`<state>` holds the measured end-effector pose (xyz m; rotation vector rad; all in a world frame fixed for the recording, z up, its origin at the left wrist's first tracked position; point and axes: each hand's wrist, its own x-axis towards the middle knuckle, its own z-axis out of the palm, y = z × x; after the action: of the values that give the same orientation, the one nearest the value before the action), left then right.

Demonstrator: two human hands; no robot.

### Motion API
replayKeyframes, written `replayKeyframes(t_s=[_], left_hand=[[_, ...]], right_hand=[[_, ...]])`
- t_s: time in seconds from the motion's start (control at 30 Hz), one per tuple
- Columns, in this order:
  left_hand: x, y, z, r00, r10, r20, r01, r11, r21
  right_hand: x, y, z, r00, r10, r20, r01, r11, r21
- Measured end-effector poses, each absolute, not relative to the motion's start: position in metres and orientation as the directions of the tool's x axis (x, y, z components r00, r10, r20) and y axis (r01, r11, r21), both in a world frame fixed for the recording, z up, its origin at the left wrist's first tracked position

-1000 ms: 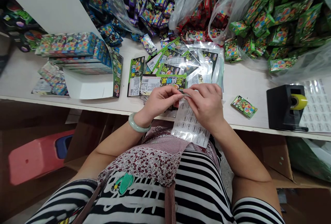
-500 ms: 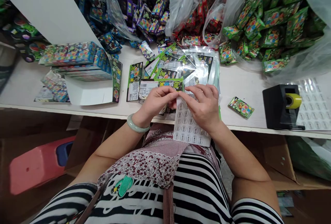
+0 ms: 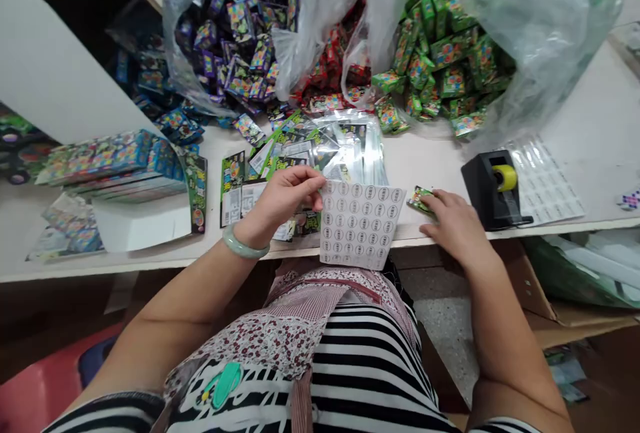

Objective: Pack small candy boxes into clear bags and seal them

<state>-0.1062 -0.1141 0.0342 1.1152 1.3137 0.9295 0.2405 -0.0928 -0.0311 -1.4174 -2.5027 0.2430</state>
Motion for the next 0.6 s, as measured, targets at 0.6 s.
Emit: replayKeyframes(t_s=[0.6], left_hand=[[0.003, -0.013, 0.023, 0.11, 0.908, -0.404, 0.047, 0.401, 0.915]], right_hand=[[0.24, -0.109, 0.008, -0.459, 0.822, 0.338, 0.691, 0.569, -0.446]])
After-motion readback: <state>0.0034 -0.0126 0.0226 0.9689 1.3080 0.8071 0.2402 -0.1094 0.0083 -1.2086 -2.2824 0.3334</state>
